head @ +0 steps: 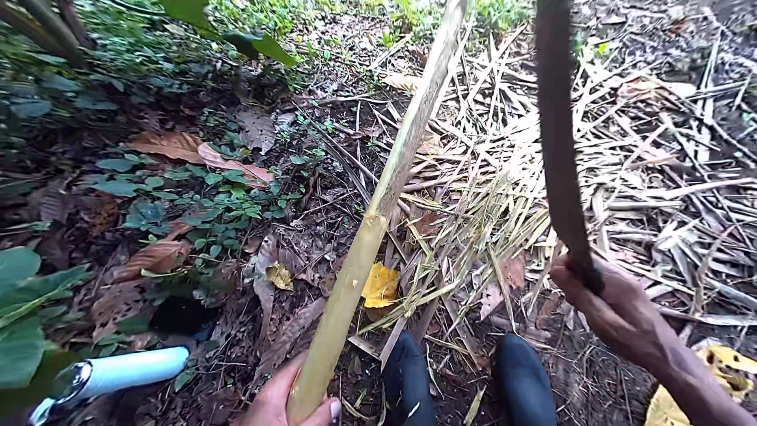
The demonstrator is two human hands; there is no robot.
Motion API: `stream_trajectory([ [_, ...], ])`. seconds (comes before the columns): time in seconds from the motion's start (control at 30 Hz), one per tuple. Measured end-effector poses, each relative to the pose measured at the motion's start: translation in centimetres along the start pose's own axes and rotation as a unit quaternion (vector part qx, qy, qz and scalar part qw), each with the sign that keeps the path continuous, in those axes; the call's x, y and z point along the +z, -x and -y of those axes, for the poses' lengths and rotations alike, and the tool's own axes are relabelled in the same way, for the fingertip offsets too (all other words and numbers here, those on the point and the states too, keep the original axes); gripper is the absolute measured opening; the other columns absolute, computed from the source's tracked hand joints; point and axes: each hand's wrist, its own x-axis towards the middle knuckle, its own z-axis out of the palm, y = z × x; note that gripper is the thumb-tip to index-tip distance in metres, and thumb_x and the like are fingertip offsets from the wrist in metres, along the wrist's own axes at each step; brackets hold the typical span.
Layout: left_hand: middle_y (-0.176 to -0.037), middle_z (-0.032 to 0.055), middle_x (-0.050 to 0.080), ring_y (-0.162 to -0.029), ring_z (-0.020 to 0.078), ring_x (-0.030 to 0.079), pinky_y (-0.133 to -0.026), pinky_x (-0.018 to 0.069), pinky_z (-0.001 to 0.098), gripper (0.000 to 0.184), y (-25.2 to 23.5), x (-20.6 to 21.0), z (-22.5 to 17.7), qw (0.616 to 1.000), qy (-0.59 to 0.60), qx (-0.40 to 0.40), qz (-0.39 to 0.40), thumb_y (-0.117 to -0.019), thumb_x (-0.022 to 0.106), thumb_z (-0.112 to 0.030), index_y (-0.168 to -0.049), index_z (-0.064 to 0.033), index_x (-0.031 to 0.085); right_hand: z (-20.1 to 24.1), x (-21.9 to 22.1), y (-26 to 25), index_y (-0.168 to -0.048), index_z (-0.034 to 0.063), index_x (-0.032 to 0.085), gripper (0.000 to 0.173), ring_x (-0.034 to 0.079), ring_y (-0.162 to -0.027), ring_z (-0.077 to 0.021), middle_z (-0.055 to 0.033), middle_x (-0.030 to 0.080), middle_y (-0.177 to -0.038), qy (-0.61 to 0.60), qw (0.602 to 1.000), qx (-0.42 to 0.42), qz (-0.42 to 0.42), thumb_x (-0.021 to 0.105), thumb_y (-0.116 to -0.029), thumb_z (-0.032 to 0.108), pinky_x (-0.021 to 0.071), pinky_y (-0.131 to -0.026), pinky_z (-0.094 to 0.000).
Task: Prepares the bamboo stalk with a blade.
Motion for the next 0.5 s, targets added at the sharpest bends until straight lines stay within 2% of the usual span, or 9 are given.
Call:
stream_trajectory([
  [0.1,-0.087,0.0084,0.068,-0.061,0.0187,0.066,-0.055,0.0595,0.0393,0.048,-2.3,1.0,3.4,0.995,-0.036,-0.042,-0.085,-0.0807,0.076,-0.017,-0.124,-0.0027,0.061,-0.1,-0.6,-0.7,-0.107,0.0095,0.065,0.042,0.052,-0.056,-0.0070,0.0016,0.057,-0.070,0.100,0.995,-0.021,0.019,0.050,-0.1034,0.049,0.0459,-0.049,-0.0306],
  [0.17,-0.091,0.0081,0.068,-0.066,0.0175,0.067,-0.059,0.0596,0.0403,0.051,-2.6,1.4,4.4,0.991,-0.064,-0.040,-0.107,-0.0783,0.076,-0.023,-0.125,-0.0052,0.062,0.5,-0.8,-0.4,-0.110,0.0105,0.065,0.051,0.050,-0.052,-0.0081,0.0013,0.056,-0.067,0.144,0.987,-0.046,0.052,0.046,-0.1034,0.057,0.0439,-0.045,-0.0316],
  [0.23,-0.093,0.0100,0.069,-0.072,0.0199,0.069,-0.066,0.0603,0.0445,0.054,-2.4,2.3,4.2,0.989,-0.093,-0.020,-0.111,-0.0792,0.076,-0.026,-0.127,-0.0045,0.063,1.3,-0.7,-0.3,-0.115,0.0091,0.066,0.051,0.051,-0.052,-0.0103,-0.0009,0.057,-0.067,0.167,0.979,-0.069,0.090,0.045,-0.1045,0.054,0.0448,-0.046,-0.0325],
  [0.3,-0.093,0.0148,0.070,-0.079,0.0271,0.070,-0.073,0.0582,0.0523,0.052,-2.3,3.7,3.9,0.986,-0.119,0.012,-0.120,-0.0805,0.080,-0.023,-0.125,-0.0011,0.063,1.9,-0.5,-0.6,-0.117,0.0060,0.066,0.049,0.055,-0.055,-0.0140,-0.0050,0.061,-0.072,0.181,0.971,-0.107,0.111,0.045,-0.1061,0.049,0.0483,-0.049,-0.0352],
  [0.4,-0.089,0.0175,0.070,-0.078,0.0327,0.070,-0.072,0.0567,0.0567,0.047,-2.7,5.5,4.6,0.976,-0.150,0.050,-0.151,-0.0786,0.081,-0.019,-0.119,0.0007,0.065,3.1,-0.8,-2.6,-0.118,0.0064,0.067,0.050,0.061,-0.060,-0.0148,-0.0059,0.065,-0.078,0.201,0.962,-0.138,0.122,0.038,-0.1088,0.046,0.0534,-0.054,-0.0362],
  [0.47,-0.093,0.0186,0.071,-0.078,0.0346,0.070,-0.070,0.0567,0.0582,0.045,-2.4,6.0,4.7,0.963,-0.189,0.054,-0.186,-0.0790,0.079,-0.019,-0.118,0.0003,0.067,3.8,-1.4,-4.7,-0.114,0.0078,0.067,0.049,0.063,-0.063,-0.0151,-0.0040,0.064,-0.077,0.222,0.961,-0.109,0.120,0.036,-0.1094,0.045,0.0544,-0.056,-0.0389],
  [0.5,-0.095,0.0200,0.071,-0.078,0.0372,0.071,-0.068,0.0563,0.0602,0.045,-2.1,6.0,4.5,0.953,-0.216,0.044,-0.206,-0.0793,0.078,-0.019,-0.118,0.0001,0.067,3.8,-1.5,-6.1,-0.110,0.0084,0.067,0.046,0.064,-0.063,-0.0128,-0.0020,0.065,-0.075,0.223,0.963,-0.093,0.116,0.037,-0.1093,0.044,0.0554,-0.057,-0.0369],
])
